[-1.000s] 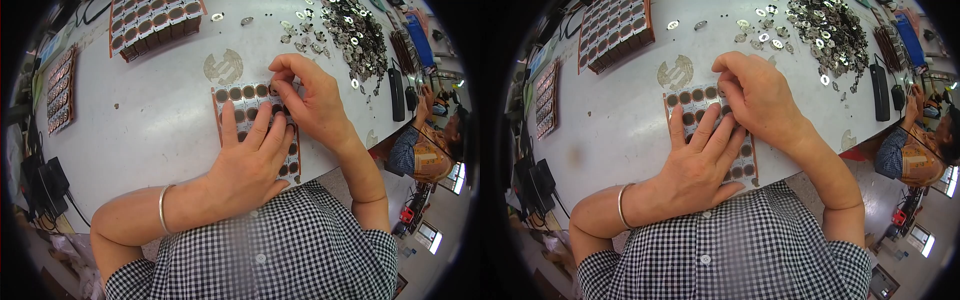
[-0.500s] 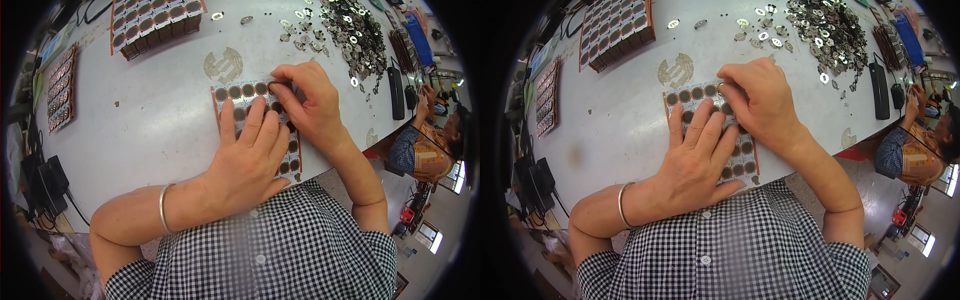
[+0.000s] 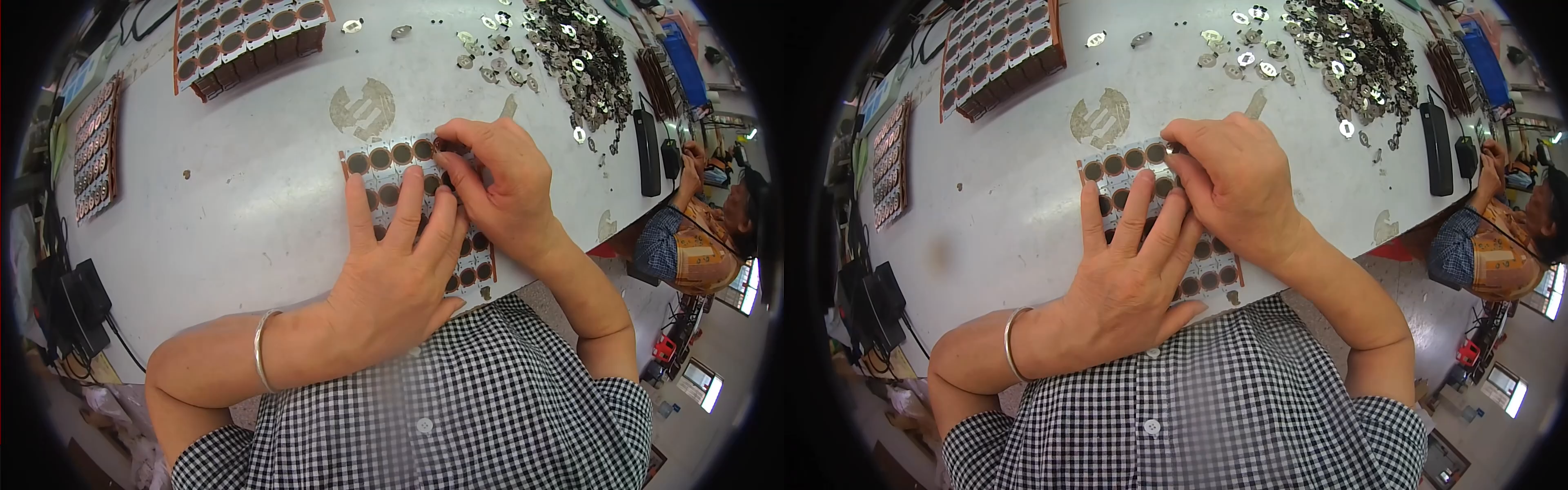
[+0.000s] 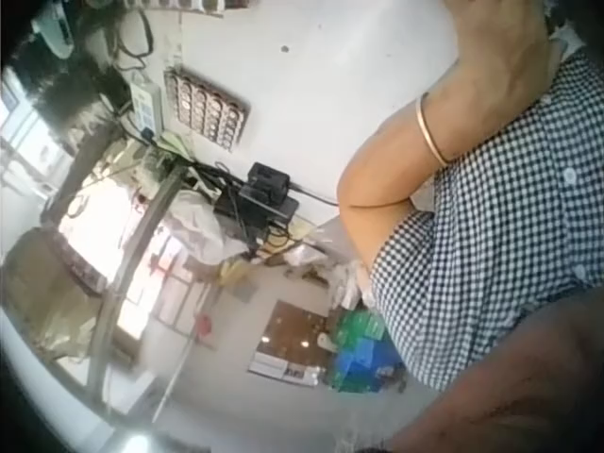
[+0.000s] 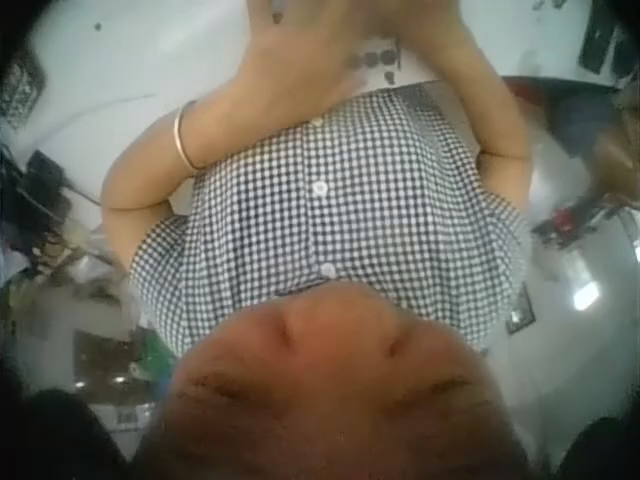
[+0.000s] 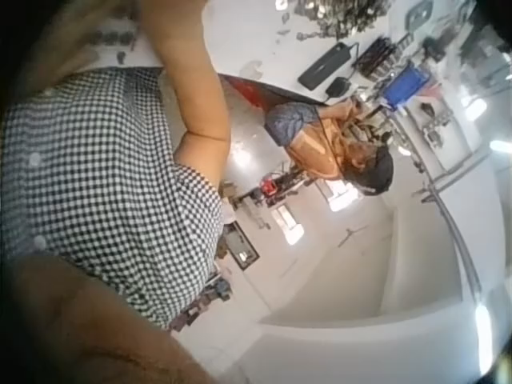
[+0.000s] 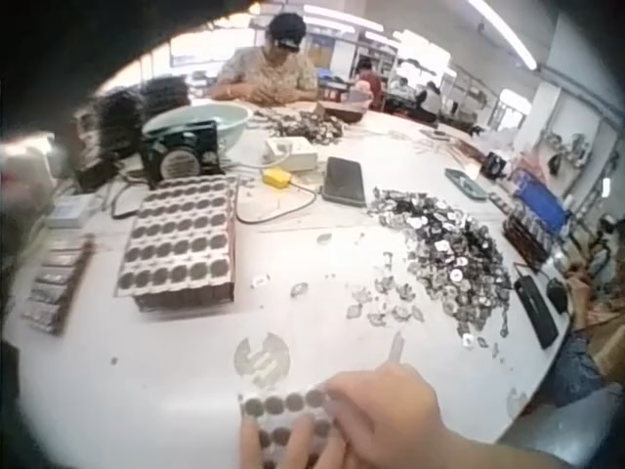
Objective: Manually placing metal contacts onto a grid of battery cells for assembly.
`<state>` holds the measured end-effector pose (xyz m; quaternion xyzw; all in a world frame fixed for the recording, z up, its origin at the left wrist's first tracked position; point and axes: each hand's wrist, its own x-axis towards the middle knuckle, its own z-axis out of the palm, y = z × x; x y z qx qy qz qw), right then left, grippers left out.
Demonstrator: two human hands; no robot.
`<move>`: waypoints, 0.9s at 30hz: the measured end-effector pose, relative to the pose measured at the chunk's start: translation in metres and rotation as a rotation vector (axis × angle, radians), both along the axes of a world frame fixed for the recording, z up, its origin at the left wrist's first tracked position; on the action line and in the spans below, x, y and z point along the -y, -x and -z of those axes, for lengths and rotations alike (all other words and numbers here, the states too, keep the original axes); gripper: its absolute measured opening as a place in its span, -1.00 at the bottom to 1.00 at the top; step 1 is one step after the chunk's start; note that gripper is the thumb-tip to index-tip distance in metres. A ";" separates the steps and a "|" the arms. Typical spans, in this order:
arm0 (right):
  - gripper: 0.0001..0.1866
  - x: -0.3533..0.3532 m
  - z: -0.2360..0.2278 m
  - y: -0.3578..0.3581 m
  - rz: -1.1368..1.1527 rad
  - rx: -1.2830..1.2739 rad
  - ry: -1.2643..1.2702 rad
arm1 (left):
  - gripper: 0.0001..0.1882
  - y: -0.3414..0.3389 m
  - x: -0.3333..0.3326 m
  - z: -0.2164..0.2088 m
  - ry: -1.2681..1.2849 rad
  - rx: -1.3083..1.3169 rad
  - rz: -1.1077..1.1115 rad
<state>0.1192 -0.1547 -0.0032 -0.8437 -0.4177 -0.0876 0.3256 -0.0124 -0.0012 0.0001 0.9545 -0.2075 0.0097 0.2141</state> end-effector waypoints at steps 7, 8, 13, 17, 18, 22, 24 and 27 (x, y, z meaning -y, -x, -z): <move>-0.71 -0.003 0.004 0.006 0.032 -0.016 -0.036 | -0.08 0.001 0.001 0.001 0.009 0.002 0.004; -0.71 -0.003 0.005 0.007 0.041 -0.075 -0.065 | -0.08 0.001 0.002 0.001 0.009 0.003 0.006; -0.69 0.001 0.009 0.000 -0.013 -0.064 -0.063 | -0.07 0.000 0.002 0.002 0.013 -0.006 0.003; -0.68 -0.001 0.002 0.004 -0.015 0.069 0.042 | -0.07 0.000 0.001 0.001 0.009 -0.002 0.011; -0.68 0.000 0.001 0.003 -0.015 0.072 0.041 | -0.07 0.000 0.001 0.000 0.008 0.000 0.013; -0.65 0.002 -0.007 -0.003 -0.033 -0.065 0.049 | -0.07 0.000 0.000 -0.003 -0.019 0.001 0.014; -0.65 -0.001 -0.017 -0.013 -0.058 -0.135 0.053 | -0.07 -0.002 -0.002 -0.003 -0.038 0.013 0.026; -0.75 -0.011 -0.024 -0.041 -0.012 -0.233 0.020 | -0.06 -0.006 -0.003 -0.004 -0.055 0.018 0.056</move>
